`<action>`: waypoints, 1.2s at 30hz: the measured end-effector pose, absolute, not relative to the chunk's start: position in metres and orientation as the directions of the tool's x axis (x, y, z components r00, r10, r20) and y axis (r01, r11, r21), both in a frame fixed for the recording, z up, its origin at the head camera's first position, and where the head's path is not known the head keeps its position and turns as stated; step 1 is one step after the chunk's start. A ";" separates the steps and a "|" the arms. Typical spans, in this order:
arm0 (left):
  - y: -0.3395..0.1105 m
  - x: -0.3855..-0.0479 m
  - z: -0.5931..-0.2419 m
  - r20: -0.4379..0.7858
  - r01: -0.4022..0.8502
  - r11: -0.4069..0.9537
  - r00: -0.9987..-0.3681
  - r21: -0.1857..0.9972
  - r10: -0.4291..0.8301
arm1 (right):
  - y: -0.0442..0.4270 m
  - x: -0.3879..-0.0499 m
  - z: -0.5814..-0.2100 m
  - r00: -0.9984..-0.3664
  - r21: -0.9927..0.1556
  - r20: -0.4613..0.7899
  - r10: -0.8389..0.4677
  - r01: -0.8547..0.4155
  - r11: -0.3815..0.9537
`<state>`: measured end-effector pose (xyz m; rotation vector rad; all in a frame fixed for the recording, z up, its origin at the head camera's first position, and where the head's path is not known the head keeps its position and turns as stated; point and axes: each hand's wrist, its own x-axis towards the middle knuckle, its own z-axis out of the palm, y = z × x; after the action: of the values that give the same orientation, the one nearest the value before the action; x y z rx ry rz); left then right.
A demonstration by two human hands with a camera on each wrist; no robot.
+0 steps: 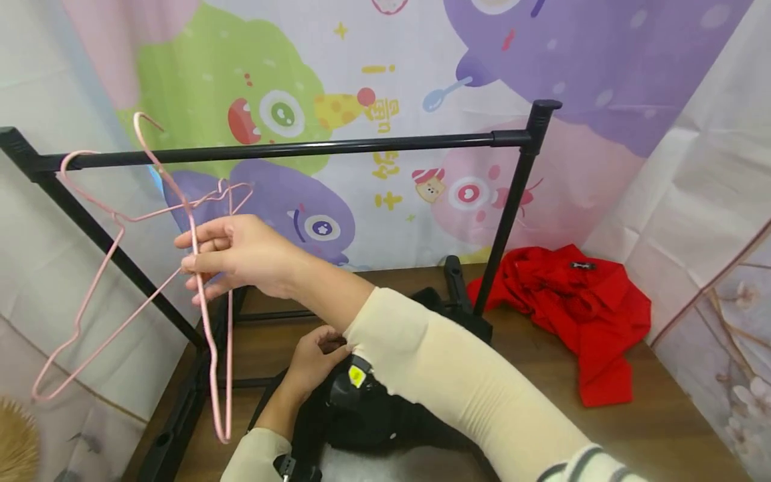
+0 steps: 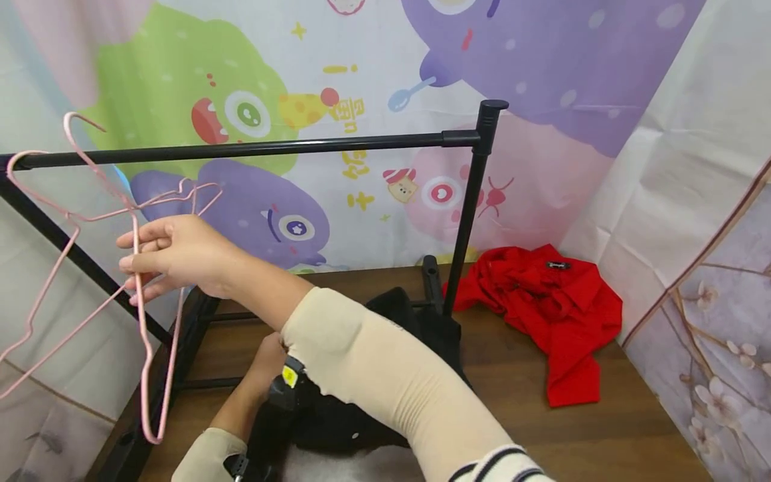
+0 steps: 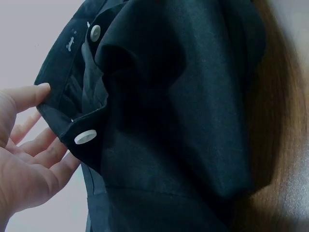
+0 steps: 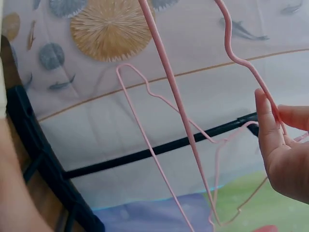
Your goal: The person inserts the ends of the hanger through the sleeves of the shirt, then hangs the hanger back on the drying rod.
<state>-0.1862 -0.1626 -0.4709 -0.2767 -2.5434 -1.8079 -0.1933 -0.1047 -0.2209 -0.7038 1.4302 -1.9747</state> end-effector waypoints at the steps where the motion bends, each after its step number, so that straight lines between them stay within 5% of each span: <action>1: -0.160 -0.183 -0.466 0.106 0.143 0.340 -0.986 0.929 0.126 | -0.096 -0.192 -0.221 -0.674 -0.960 0.075 -0.735 0.150 -0.236; 5: -0.155 -0.172 -0.444 0.116 0.150 0.376 -0.987 0.914 0.113 | -0.064 -0.190 -0.225 -0.649 -0.985 0.039 -0.760 0.102 -0.139; 11: -0.163 -0.186 -0.462 0.095 0.123 0.325 -0.990 0.938 0.102 | -0.013 -0.187 -0.236 -0.637 -1.000 -0.020 -0.771 -0.004 0.030; 26: -0.162 -0.193 -0.456 0.062 0.097 0.388 -0.993 0.917 0.102 | 0.073 -0.187 -0.294 -0.864 -0.979 -0.005 -0.503 -0.100 0.180; 36: -0.164 -0.195 -0.458 0.052 0.087 0.406 -0.994 0.910 0.098 | 0.109 -0.180 -0.316 -0.912 -0.934 0.057 -0.405 -0.193 0.302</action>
<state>-0.1951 -0.1636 -0.4576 -0.1742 -2.6426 -1.7083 -0.1804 0.1089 -0.3156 -0.5535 2.3753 -1.6624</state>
